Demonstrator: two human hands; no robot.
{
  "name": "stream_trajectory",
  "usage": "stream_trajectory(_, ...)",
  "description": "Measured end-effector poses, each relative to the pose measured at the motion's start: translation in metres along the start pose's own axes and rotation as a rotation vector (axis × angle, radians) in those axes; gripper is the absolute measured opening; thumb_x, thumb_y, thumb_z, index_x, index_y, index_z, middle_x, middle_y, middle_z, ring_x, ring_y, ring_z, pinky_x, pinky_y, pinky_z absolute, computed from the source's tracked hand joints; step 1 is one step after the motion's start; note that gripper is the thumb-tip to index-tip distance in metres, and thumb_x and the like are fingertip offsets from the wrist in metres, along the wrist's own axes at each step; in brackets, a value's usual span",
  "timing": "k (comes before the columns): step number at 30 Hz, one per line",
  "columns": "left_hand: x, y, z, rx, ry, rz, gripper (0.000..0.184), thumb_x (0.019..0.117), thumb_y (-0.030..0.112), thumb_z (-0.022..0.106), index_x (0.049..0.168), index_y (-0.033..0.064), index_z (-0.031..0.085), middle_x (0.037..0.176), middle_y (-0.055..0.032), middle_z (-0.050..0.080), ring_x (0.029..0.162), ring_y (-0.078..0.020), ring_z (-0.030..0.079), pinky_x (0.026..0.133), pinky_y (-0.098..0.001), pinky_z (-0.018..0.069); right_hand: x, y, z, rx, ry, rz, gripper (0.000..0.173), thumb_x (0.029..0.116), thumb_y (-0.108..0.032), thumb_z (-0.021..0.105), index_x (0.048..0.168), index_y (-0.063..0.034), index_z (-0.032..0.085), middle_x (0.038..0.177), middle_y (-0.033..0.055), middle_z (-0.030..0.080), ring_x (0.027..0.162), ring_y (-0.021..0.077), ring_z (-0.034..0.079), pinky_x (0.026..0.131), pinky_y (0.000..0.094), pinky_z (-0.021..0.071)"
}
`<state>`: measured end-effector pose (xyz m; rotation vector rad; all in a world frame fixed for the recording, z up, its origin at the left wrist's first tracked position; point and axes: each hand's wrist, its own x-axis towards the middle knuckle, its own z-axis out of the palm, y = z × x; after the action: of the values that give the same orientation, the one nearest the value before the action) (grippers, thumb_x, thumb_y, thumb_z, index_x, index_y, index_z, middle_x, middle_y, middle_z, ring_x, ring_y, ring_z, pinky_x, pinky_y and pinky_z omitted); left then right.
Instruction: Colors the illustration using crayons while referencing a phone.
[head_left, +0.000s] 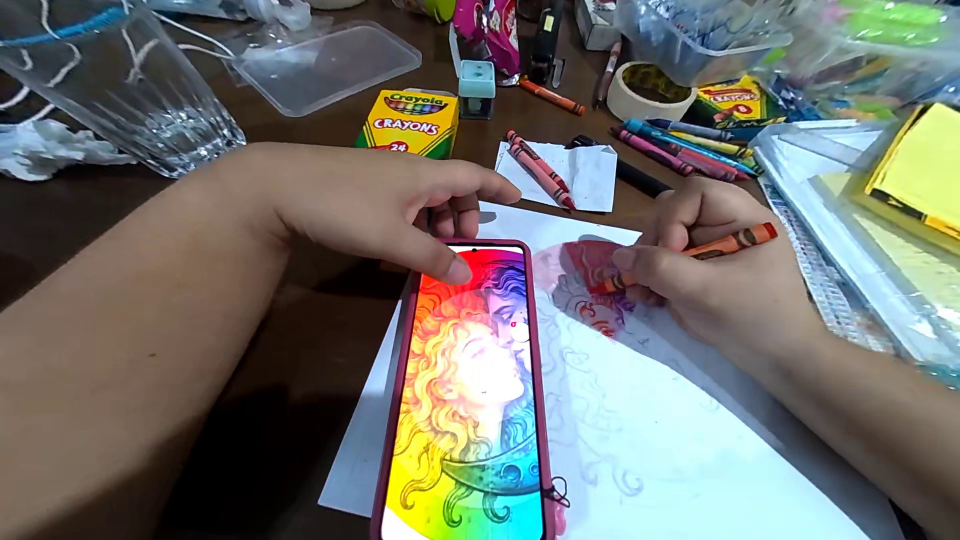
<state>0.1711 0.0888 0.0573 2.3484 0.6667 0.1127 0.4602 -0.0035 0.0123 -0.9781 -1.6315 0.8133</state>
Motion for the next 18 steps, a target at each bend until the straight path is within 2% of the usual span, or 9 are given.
stream_trajectory(3,0.0002,-0.0046,-0.0026,-0.055,-0.021,0.032,0.065,0.0888,0.036,0.067,0.148,0.0160,0.048,0.103,0.0075,0.064,0.088,-0.0005,0.063,0.070,-0.0146,0.0532,-0.0015,0.0002,0.0009,-0.046,0.010,-0.005,0.027,0.0774,-0.004,0.068,0.076,-0.0235,0.050,0.065,-0.0138,0.053,0.051,-0.0039,0.053,0.046,0.0129,0.0483)
stream_trajectory(6,-0.0004,-0.0030,-0.0032,-0.084,-0.027,0.031,0.059,0.0910,0.035,0.063,0.145,0.0145,0.051,0.102,0.0078,0.064,0.089,0.0004,0.062,0.073,-0.0142,0.0525,-0.0019,0.0003,0.0005,-0.072,0.019,0.000,0.027,0.0780,-0.004,0.068,0.076,-0.0237,0.049,0.065,-0.0143,0.053,0.052,-0.0043,0.053,0.046,0.0125,0.0486)
stream_trajectory(14,-0.0002,-0.0007,-0.0026,-0.174,-0.043,-0.019,0.056,0.0924,0.030,0.057,0.145,0.0132,0.050,0.101,0.0084,0.065,0.091,0.0004,0.063,0.075,-0.0143,0.0527,-0.0022,-0.0033,0.0014,-0.127,0.003,0.020,0.026,0.0767,-0.005,0.068,0.074,-0.0227,0.049,0.064,-0.0138,0.052,0.051,-0.0054,0.052,0.045,0.0113,0.0477)
stream_trajectory(18,-0.0007,0.0004,-0.0026,-0.181,-0.043,-0.030,0.054,0.0940,0.032,0.054,0.144,0.0134,0.051,0.100,0.0078,0.065,0.093,-0.0002,0.063,0.076,-0.0159,0.0530,-0.0025,-0.0042,0.0019,-0.141,0.003,0.024,0.026,0.0765,-0.005,0.067,0.074,-0.0229,0.049,0.065,-0.0141,0.052,0.052,-0.0061,0.052,0.045,0.0107,0.0472)
